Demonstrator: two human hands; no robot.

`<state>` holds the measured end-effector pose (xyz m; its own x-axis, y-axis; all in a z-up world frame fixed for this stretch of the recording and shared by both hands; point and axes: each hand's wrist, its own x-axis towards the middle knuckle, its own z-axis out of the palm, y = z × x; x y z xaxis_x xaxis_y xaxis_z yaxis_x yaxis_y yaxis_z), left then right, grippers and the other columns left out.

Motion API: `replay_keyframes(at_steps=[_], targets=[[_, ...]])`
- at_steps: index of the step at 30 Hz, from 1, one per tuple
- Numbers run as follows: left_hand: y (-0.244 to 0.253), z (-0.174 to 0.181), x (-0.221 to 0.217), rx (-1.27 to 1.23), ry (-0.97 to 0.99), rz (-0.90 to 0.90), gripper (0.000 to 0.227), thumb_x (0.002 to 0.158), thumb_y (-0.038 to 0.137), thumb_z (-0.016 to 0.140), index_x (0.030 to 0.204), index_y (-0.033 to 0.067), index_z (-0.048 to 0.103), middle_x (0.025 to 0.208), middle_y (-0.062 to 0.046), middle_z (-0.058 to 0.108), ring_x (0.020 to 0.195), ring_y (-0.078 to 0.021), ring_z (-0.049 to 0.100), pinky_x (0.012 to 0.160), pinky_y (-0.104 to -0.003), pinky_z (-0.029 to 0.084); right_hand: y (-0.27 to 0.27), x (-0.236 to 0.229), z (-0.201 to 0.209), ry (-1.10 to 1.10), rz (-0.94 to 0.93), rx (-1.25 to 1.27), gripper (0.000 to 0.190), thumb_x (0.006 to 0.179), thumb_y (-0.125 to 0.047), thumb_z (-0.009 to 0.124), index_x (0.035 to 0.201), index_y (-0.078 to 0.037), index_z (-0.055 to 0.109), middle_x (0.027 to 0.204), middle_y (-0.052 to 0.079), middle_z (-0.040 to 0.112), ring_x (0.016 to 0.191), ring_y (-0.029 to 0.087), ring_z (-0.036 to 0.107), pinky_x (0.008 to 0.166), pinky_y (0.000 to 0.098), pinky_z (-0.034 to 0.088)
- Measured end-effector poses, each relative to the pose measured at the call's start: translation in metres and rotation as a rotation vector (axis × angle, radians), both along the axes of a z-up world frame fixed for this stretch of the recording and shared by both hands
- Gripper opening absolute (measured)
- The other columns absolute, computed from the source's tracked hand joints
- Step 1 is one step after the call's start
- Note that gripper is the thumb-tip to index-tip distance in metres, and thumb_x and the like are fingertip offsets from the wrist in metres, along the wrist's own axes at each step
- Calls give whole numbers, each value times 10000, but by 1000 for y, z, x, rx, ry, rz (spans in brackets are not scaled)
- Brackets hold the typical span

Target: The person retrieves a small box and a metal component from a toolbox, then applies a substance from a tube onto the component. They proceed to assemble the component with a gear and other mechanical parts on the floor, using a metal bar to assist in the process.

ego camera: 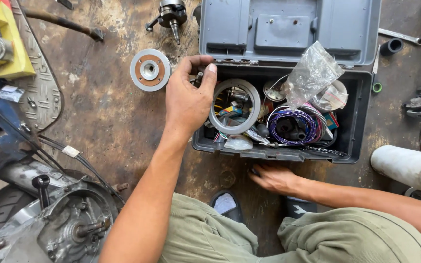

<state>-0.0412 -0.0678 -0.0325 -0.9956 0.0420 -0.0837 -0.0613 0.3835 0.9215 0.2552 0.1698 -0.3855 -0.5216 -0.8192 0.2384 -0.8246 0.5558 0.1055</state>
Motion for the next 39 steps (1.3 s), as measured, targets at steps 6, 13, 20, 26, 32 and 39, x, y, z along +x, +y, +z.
replay_keyframes(at_steps=[6,13,20,26,32,39], targets=[[-9,1,-3,30,7,14,183,930,300,655,1076,221,732,900,5,747,918,-159,725,885,-372,566,-53,-120,200,-691,65,-332,654,770,-168,744,1378,-54,531,1208,275,579,1043,455,650,871,515,541],[-11,-1,-4,38,-12,-6,211,933,293,646,1094,183,728,925,-47,752,957,-215,727,898,-404,563,-46,-264,184,-249,-153,-130,596,776,-224,716,1356,-202,576,1200,112,609,989,310,578,821,439,462],[-11,1,-7,30,1,-7,203,913,298,671,1080,197,727,938,-43,757,977,-213,728,907,-408,560,-28,-216,223,-610,-3,-32,510,690,-243,723,1186,-229,604,1533,156,411,1347,416,404,1011,561,359],[-1,11,-7,58,172,-77,172,922,149,651,1051,40,676,938,-47,715,857,-124,654,777,-262,556,-28,-198,216,-792,-72,-289,124,799,-232,720,889,-149,735,1550,139,413,1320,365,421,1036,562,315],[-2,14,-2,23,172,-89,173,923,156,638,1043,37,676,932,-54,720,842,-133,665,759,-269,562,-8,-219,233,-1154,-534,-606,254,982,-173,473,1154,-43,607,946,94,668,805,231,590,770,376,499],[-2,15,-2,3,160,-88,165,917,151,635,1033,44,681,918,-48,726,809,-131,659,739,-272,559,1,-231,226,-1255,-779,-856,226,1089,-207,431,1115,-23,561,883,42,560,761,141,485,696,297,441]])
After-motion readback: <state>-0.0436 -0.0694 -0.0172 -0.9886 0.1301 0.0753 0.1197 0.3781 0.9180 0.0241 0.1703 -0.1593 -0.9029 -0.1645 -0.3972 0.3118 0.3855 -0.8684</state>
